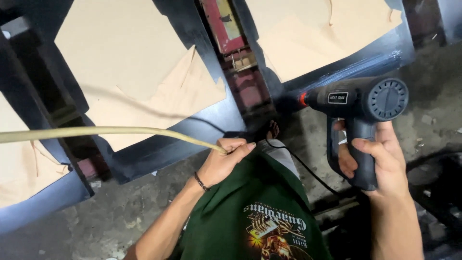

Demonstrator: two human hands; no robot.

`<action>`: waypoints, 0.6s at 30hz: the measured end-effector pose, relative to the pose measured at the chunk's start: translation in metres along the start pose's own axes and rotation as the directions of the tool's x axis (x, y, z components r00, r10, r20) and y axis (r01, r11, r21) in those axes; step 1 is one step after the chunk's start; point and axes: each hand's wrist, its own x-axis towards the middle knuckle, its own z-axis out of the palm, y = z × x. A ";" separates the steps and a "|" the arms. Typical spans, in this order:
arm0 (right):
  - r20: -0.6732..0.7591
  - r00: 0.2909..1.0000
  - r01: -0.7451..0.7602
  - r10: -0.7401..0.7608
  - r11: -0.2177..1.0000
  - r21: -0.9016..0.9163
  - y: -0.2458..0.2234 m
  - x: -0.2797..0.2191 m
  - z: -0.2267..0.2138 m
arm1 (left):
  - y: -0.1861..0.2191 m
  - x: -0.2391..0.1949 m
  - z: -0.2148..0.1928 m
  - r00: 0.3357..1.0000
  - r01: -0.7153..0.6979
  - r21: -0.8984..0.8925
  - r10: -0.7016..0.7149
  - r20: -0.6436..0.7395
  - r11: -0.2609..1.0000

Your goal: Drying screen-printed fabric pieces using a handheld heat gun on a production line.

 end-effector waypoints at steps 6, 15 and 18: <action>0.011 0.999 -0.041 0.042 0.998 -0.044 -0.017 0.010 -0.016 | 0.004 0.015 0.013 0.999 -0.005 -0.018 0.004 -0.041 1.000; 0.145 0.988 -0.044 0.061 0.992 -0.117 -0.041 0.031 -0.045 | 0.000 0.023 0.038 0.989 -0.026 -0.060 0.017 -0.144 0.998; 0.213 0.975 -0.038 0.057 0.995 -0.093 -0.049 0.037 -0.054 | 0.002 0.029 0.044 0.986 -0.034 -0.061 0.023 -0.165 0.998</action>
